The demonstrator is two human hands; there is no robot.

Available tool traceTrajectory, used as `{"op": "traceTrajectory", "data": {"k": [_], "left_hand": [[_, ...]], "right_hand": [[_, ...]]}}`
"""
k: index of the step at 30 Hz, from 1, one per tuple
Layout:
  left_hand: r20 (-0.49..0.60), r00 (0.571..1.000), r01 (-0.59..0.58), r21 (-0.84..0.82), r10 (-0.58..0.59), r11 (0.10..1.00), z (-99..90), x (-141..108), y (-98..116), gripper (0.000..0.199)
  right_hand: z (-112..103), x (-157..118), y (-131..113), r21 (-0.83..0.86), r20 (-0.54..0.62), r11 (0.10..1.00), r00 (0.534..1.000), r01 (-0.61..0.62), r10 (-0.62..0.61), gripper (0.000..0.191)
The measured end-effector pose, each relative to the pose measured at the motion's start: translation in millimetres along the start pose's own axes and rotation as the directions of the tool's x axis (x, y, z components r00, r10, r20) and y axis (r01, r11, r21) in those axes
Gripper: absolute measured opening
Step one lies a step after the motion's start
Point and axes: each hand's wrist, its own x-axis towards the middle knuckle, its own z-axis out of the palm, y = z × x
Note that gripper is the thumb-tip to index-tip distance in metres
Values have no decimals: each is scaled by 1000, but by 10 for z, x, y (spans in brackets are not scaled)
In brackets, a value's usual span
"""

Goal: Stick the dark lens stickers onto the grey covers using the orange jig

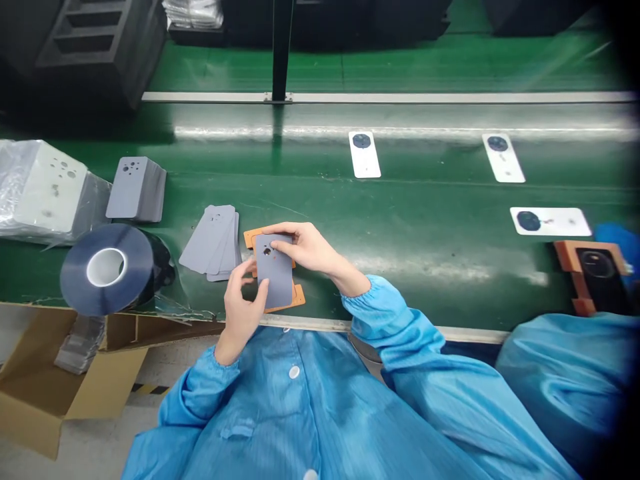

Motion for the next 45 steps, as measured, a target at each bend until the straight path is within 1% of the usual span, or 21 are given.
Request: {"op": "traceTrajectory", "data": {"k": [1, 2, 3, 4, 5, 7, 8, 10, 13, 17, 20, 24, 27, 29, 33, 36, 38, 39, 41, 43, 45], "left_hand": [[-19, 986, -160, 123, 163, 979, -27, -34, -17, 50], [8, 950, -305, 228, 311, 925, -57, -69, -31, 58], [70, 904, -422, 301, 422, 855, -85, -104, -43, 63], [153, 859, -510, 342, 488, 790, -106, -140, -56, 66], [246, 823, -567, 360, 511, 741, -120, -174, -70, 68], [389, 785, -614, 383, 482, 690, -123, -236, -104, 67], [436, 777, -619, 396, 454, 678, -117, -261, -124, 65], [488, 770, -620, 421, 410, 662, -100, -298, -165, 59], [528, 763, -622, 444, 373, 645, -88, -334, -212, 51], [560, 757, -615, 436, 337, 657, -96, -360, -229, 50], [570, 750, -624, 441, 337, 645, -102, -364, -219, 49], [566, 752, -624, 447, 338, 642, -102, -360, -198, 45], [575, 760, -598, 438, 303, 671, -105, -356, -185, 44], [581, 761, -590, 434, 289, 681, -108, -352, -181, 44], [571, 774, -566, 430, 274, 703, -101, -348, -168, 44], [556, 794, -526, 426, 245, 736, -90, -351, -139, 44], [546, 809, -486, 415, 217, 769, -95, -347, -109, 47], [545, 814, -462, 402, 199, 790, -105, -340, -93, 50], [550, 819, -405, 359, 160, 841, -136, -317, -61, 51], [546, 826, -340, 289, 137, 895, -172, -281, -37, 50], [514, 848, -268, 198, 133, 943, -198, -239, -24, 50]], "right_hand": [[-5, 23, -4, -35, 8, 999, 1000, 20, -19, 31], [-9, 47, -4, -59, 13, 998, 999, 37, -36, 32], [-12, 71, -1, -77, 18, 996, 998, 53, -52, 33], [-13, 96, 6, -90, 23, 994, 997, 69, -67, 33], [-11, 118, 16, -99, 30, 991, 996, 85, -83, 33], [-2, 151, 44, -119, 50, 986, 992, 118, -113, 32], [6, 160, 61, -131, 58, 983, 990, 132, -126, 32], [24, 162, 104, -170, 70, 974, 988, 150, -139, 33], [57, 145, 186, -326, 109, 930, 984, 168, -139, 36], [129, 114, 304, -611, 160, 765, 978, 203, -132, 38], [218, 26, 364, -721, 157, 659, 977, 214, -145, 41], [342, -208, 407, -775, 216, 580, 968, 251, -129, 50], [391, -359, 415, -793, 273, 551, 960, 261, -63, 72], [400, -397, 410, -802, 281, 543, 959, 249, -24, 83], [401, -370, 399, -807, 287, 543, 958, 232, 17, 84], [401, -367, 424, -795, 283, 559, 959, 235, 0, 81], [389, -409, 464, -786, 244, 580, 969, 217, -32, 78], [377, -445, 489, -788, 188, 589, 981, 179, -47, 76], [345, -538, 539, -793, 32, 607, 998, 58, -55, 75], [311, -637, 577, -780, -87, 624, 996, -50, -29, 73], [291, -716, 585, -757, -102, 648, 995, -85, 12, 67]]}}
